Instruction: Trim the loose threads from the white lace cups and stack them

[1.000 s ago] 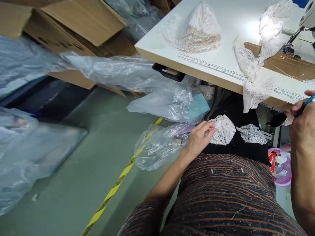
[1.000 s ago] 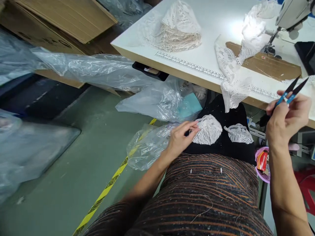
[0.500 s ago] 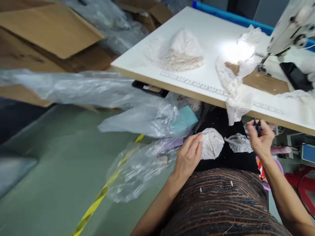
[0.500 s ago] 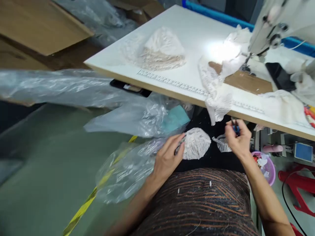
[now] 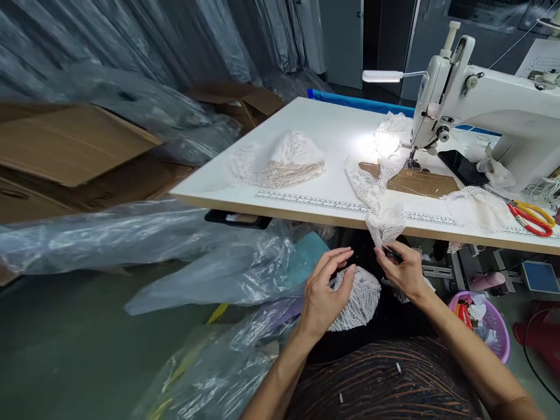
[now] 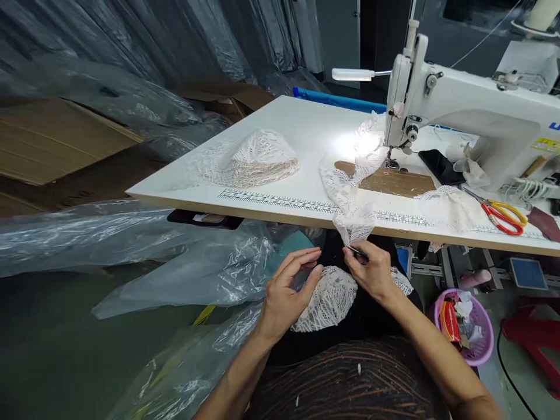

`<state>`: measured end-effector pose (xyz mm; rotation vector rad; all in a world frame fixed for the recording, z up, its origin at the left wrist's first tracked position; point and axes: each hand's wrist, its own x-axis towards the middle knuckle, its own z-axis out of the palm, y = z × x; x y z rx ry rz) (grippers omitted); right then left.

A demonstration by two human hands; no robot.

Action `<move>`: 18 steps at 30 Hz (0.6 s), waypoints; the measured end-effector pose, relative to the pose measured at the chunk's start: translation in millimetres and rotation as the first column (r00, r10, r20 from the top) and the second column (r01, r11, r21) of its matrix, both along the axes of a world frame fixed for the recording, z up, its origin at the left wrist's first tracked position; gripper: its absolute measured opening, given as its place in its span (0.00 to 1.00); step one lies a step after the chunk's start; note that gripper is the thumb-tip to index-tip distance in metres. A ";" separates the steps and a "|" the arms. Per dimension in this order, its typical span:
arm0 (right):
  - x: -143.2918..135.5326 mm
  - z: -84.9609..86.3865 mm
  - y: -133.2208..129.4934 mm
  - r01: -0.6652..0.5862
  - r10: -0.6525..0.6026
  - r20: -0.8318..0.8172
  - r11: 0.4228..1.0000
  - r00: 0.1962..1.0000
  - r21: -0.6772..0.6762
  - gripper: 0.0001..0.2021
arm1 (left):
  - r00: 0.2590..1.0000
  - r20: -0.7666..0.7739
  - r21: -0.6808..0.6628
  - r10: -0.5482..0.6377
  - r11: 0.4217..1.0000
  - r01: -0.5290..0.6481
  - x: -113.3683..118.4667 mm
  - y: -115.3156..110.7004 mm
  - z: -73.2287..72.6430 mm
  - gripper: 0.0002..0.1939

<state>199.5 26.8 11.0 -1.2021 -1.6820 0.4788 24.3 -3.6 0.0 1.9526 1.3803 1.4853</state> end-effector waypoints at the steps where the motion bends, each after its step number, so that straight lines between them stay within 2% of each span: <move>1: 0.6 4.6 -4.2 -0.051 0.050 -0.019 0.998 0.999 -0.034 0.12 | 1.000 0.030 -0.001 -0.010 1.000 0.010 0.0 1.6 2.9 0.09; 5: 3.5 25.4 -32.6 -0.268 0.254 -0.097 0.942 0.962 -0.201 0.12 | 0.973 0.222 -0.072 -0.059 0.994 0.077 0.2 8.4 9.0 0.10; 8: 5.0 35.4 -56.3 -0.438 0.400 -0.184 0.856 0.898 -0.274 0.11 | 0.893 0.417 -0.160 -0.169 0.954 0.255 2.6 10.9 5.8 0.18; 9: 5.5 36.9 -62.7 -0.487 0.443 -0.207 0.827 0.872 -0.283 0.10 | 0.843 0.483 -0.186 -0.235 0.914 0.361 3.5 10.3 4.2 0.22; 11: 6.8 38.0 -71.9 -0.562 0.511 -0.236 0.778 0.826 -0.280 0.09 | 0.700 0.611 -0.221 -0.370 0.770 0.599 4.9 6.5 2.1 0.28; 13: 9.3 37.9 -76.2 -0.595 0.544 -0.243 0.753 0.803 -0.281 0.09 | 0.557 0.716 -0.238 -0.421 0.603 0.762 5.2 0.2 3.2 0.27; 14: 10.9 37.8 -76.6 -0.596 0.546 -0.241 0.748 0.802 -0.291 0.10 | 0.517 0.756 -0.254 -0.402 0.547 0.797 4.9 -3.2 4.8 0.23; 15: 12.9 37.6 -75.8 -0.587 0.539 -0.235 0.749 0.809 -0.305 0.11 | 0.502 0.786 -0.278 -0.362 0.519 0.808 4.3 -6.4 6.7 0.20; 16: 15.1 37.2 -73.9 -0.566 0.520 -0.223 0.758 0.824 -0.325 0.12 | 0.510 0.804 -0.309 -0.307 0.516 0.799 3.7 -9.1 8.7 0.18; 18: 19.3 35.6 -67.3 -0.489 0.454 -0.181 0.794 0.872 -0.362 0.16 | 0.565 0.804 -0.398 -0.186 0.537 0.744 2.2 -12.6 11.4 0.18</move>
